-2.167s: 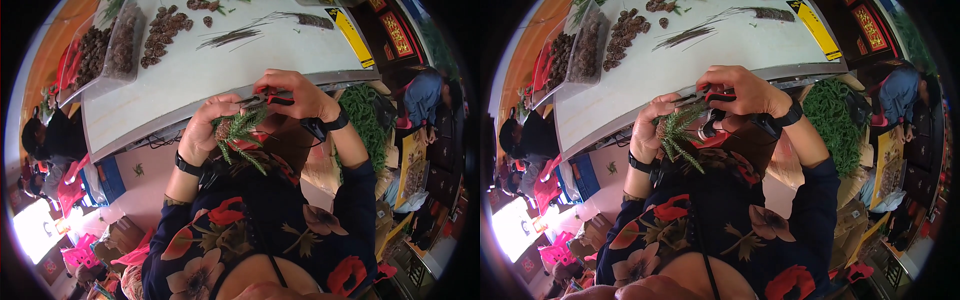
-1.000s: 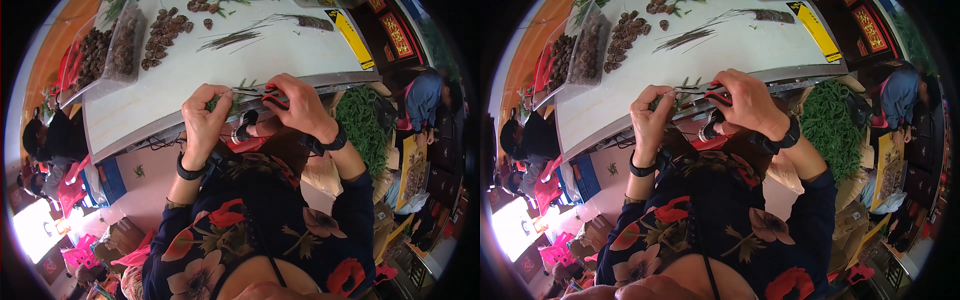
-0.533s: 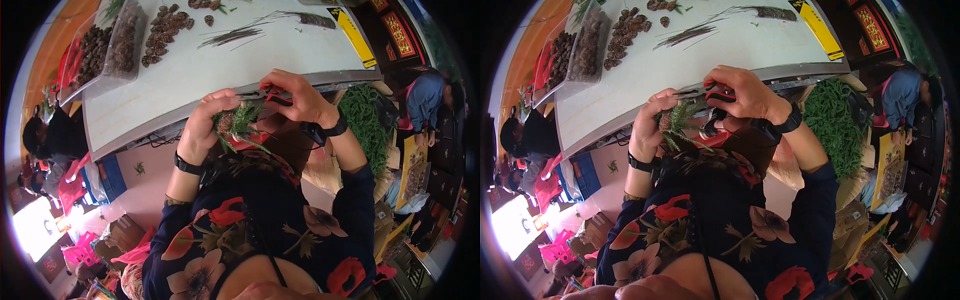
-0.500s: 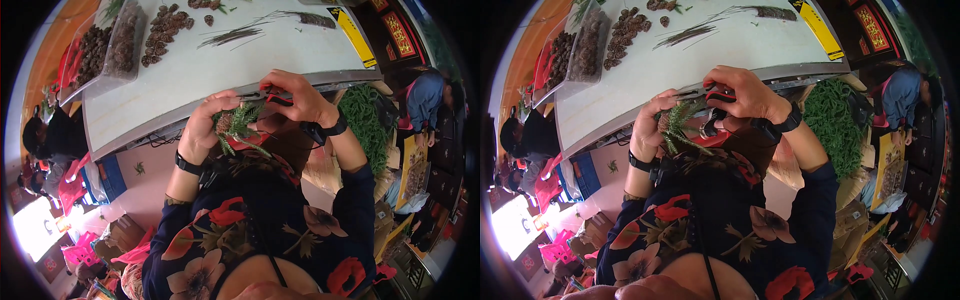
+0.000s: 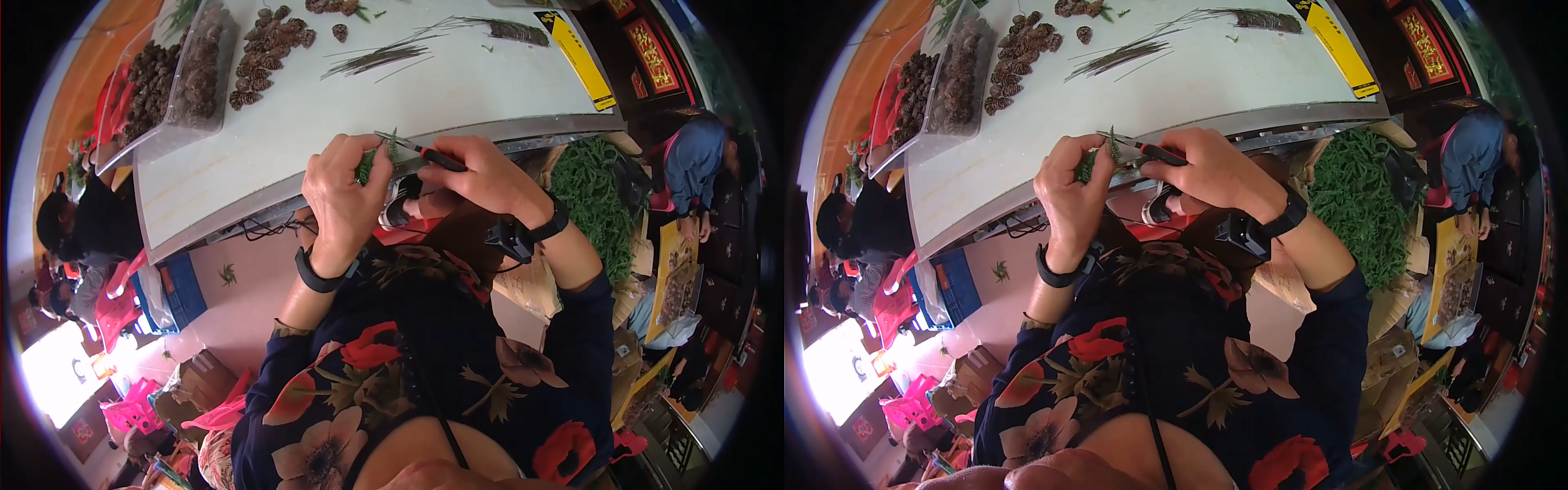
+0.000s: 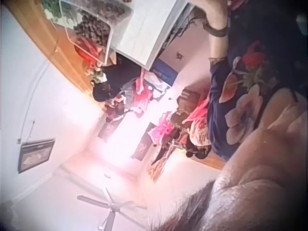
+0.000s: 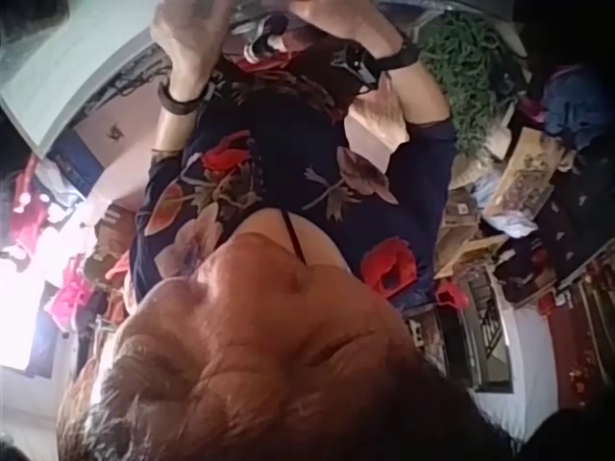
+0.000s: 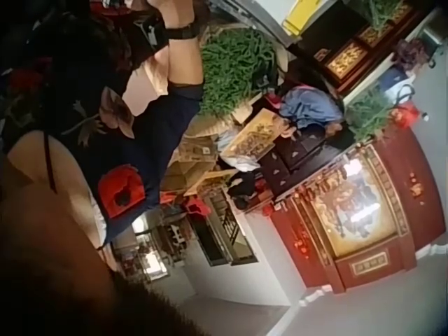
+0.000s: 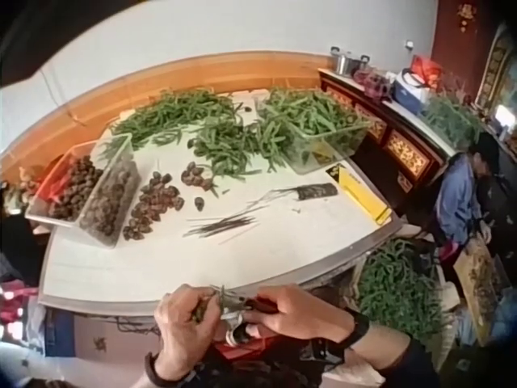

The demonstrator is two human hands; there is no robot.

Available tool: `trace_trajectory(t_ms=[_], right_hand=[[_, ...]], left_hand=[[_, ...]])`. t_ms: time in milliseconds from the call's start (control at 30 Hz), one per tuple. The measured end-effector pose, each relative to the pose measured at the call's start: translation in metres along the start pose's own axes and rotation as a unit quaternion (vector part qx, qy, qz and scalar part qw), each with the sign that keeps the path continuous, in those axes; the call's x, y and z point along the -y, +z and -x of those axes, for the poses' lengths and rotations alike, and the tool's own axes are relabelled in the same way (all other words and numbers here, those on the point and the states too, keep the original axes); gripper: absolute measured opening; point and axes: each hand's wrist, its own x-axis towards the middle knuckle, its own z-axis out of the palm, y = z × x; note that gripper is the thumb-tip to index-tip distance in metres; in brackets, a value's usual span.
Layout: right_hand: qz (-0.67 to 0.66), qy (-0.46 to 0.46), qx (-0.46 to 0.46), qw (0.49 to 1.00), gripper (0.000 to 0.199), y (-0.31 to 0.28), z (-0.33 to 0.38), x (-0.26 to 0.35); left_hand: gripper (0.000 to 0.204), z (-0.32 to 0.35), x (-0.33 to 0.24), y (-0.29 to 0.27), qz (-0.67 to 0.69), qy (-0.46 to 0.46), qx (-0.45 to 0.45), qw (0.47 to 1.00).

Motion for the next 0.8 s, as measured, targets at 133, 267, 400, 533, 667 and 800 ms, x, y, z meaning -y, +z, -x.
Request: trace_trajectory(t_ms=[133, 267, 400, 533, 667, 800], right_hand=[[0.07, -0.012, -0.079, 0.994, 0.022, 0.002, 0.0, -0.002], [0.104, -0.09, -0.143, 0.98, 0.02, 0.006, 0.006, 0.0], [0.155, -0.136, -0.159, 0.965, 0.02, 0.013, 0.01, -0.002], [0.168, -0.148, -0.133, 0.966, 0.021, 0.005, 0.006, -0.008], [0.143, -0.159, -0.089, 0.973, 0.023, -0.001, 0.001, -0.013], [0.11, -0.184, -0.063, 0.975, 0.025, -0.004, -0.002, -0.016]], left_hand=[[0.01, 0.004, 0.01, 0.005, 0.258, -0.199, 0.048, 0.944], [0.008, 0.001, 0.01, 0.0, 0.283, -0.221, 0.059, 0.931], [0.007, -0.002, 0.005, -0.008, 0.332, -0.283, 0.094, 0.895], [0.007, -0.002, 0.014, -0.009, 0.423, -0.271, 0.112, 0.857], [0.007, -0.004, 0.016, -0.011, 0.552, -0.345, 0.144, 0.746], [0.008, -0.004, 0.023, -0.008, 0.639, -0.369, 0.186, 0.649]])
